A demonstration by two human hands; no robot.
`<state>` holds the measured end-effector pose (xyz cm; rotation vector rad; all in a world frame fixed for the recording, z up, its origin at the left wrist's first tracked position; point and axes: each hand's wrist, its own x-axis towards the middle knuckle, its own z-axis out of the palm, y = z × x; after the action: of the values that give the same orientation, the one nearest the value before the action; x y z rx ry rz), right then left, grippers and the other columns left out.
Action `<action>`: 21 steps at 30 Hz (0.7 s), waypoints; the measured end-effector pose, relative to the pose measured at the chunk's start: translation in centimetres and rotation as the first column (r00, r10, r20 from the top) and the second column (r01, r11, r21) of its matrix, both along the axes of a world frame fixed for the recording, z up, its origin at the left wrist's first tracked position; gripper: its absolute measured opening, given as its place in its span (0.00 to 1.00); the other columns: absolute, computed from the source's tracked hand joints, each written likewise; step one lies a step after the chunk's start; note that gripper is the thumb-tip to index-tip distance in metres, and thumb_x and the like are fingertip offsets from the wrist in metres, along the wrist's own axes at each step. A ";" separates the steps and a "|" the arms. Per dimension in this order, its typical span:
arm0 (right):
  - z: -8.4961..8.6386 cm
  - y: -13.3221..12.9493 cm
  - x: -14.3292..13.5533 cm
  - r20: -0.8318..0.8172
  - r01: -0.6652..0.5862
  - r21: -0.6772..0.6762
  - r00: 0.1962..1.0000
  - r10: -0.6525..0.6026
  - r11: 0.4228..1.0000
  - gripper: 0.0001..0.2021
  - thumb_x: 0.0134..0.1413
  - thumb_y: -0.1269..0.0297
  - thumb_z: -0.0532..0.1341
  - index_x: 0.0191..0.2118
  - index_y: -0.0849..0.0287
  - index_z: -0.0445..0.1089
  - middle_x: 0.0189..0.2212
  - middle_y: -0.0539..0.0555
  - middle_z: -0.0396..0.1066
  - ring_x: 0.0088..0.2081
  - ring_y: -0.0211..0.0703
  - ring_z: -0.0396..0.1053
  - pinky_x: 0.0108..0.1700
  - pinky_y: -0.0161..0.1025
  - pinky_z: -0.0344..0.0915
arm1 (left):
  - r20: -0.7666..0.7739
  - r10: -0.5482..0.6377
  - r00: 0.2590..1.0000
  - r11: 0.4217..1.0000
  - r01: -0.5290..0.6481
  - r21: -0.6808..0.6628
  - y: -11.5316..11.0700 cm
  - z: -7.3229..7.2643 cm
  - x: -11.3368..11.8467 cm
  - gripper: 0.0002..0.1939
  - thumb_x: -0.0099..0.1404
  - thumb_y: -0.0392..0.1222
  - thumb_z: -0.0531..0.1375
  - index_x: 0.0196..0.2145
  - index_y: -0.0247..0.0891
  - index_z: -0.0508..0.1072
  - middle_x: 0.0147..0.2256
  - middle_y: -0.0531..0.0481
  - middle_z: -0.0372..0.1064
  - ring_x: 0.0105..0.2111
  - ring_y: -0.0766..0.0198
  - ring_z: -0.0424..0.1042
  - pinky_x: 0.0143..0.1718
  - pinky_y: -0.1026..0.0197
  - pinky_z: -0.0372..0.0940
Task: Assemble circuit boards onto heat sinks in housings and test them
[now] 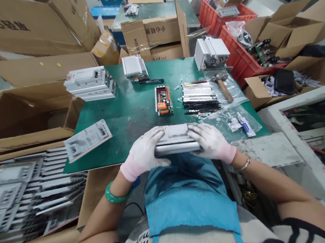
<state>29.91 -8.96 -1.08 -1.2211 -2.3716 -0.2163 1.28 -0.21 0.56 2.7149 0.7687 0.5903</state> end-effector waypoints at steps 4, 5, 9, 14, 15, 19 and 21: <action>1.2 1.7 0.7 -0.026 0.006 -0.071 1.000 -0.008 0.997 0.27 0.60 0.50 0.60 0.59 0.62 0.67 0.57 0.64 0.70 0.59 0.52 0.66 0.58 0.50 0.63 | 0.020 0.059 0.998 0.998 -0.059 0.024 1.8 -0.4 0.7 0.35 0.52 0.57 0.68 0.54 0.36 0.68 0.53 0.37 0.70 0.53 0.44 0.71 0.56 0.45 0.67; 1.3 1.8 0.7 -0.027 0.005 -0.089 1.000 -0.008 0.996 0.27 0.60 0.50 0.60 0.59 0.62 0.68 0.56 0.64 0.70 0.58 0.52 0.67 0.58 0.49 0.63 | 0.027 0.067 0.997 0.998 -0.067 0.015 2.0 -0.6 0.8 0.34 0.52 0.58 0.67 0.53 0.37 0.69 0.52 0.38 0.71 0.52 0.44 0.71 0.55 0.45 0.68; 0.3 0.9 0.4 -0.017 -0.017 -0.021 1.000 0.017 1.000 0.25 0.61 0.51 0.60 0.58 0.62 0.68 0.55 0.64 0.72 0.57 0.52 0.68 0.56 0.49 0.64 | 0.107 0.053 0.993 0.998 -0.055 0.023 1.3 -1.7 0.7 0.31 0.52 0.57 0.68 0.50 0.41 0.69 0.50 0.40 0.72 0.52 0.46 0.71 0.58 0.41 0.64; -3.0 -2.2 -0.5 -0.013 0.018 0.068 1.000 -0.017 0.998 0.16 0.62 0.63 0.60 0.54 0.54 0.71 0.53 0.59 0.73 0.59 0.50 0.65 0.58 0.50 0.63 | 0.133 0.063 0.989 0.997 -0.069 0.036 -1.9 -6.0 -0.5 0.18 0.56 0.54 0.68 0.40 0.46 0.70 0.44 0.47 0.74 0.49 0.50 0.73 0.61 0.36 0.58; -3.6 -2.8 -0.8 -0.003 0.022 0.078 1.000 -0.022 0.997 0.15 0.63 0.66 0.60 0.53 0.52 0.72 0.52 0.56 0.74 0.59 0.48 0.65 0.59 0.51 0.62 | 0.128 0.069 0.989 0.997 -0.073 0.025 -2.5 -7.0 -0.8 0.15 0.58 0.53 0.67 0.38 0.47 0.70 0.42 0.48 0.74 0.48 0.51 0.73 0.60 0.36 0.59; -4.3 -4.4 -2.6 0.029 0.022 0.107 0.999 -0.026 0.994 0.16 0.63 0.71 0.58 0.53 0.48 0.71 0.52 0.52 0.74 0.59 0.46 0.65 0.62 0.54 0.59 | 0.188 0.064 0.980 0.996 -0.073 0.045 -3.5 -9.0 -1.6 0.20 0.56 0.57 0.69 0.40 0.49 0.68 0.40 0.50 0.73 0.48 0.51 0.73 0.60 0.36 0.60; -3.3 -4.2 -3.9 0.037 -0.002 0.066 0.999 -0.001 0.998 0.15 0.64 0.67 0.58 0.54 0.47 0.70 0.54 0.52 0.72 0.60 0.47 0.63 0.63 0.56 0.57 | 0.273 0.081 0.958 0.993 -0.101 0.060 -3.3 -8.5 -1.5 0.37 0.47 0.63 0.72 0.50 0.48 0.64 0.49 0.44 0.69 0.56 0.43 0.66 0.61 0.34 0.58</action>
<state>25.98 -13.17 -4.41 -1.1958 -2.3770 -0.3170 -0.26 -3.48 -7.96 2.5955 0.8170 1.0050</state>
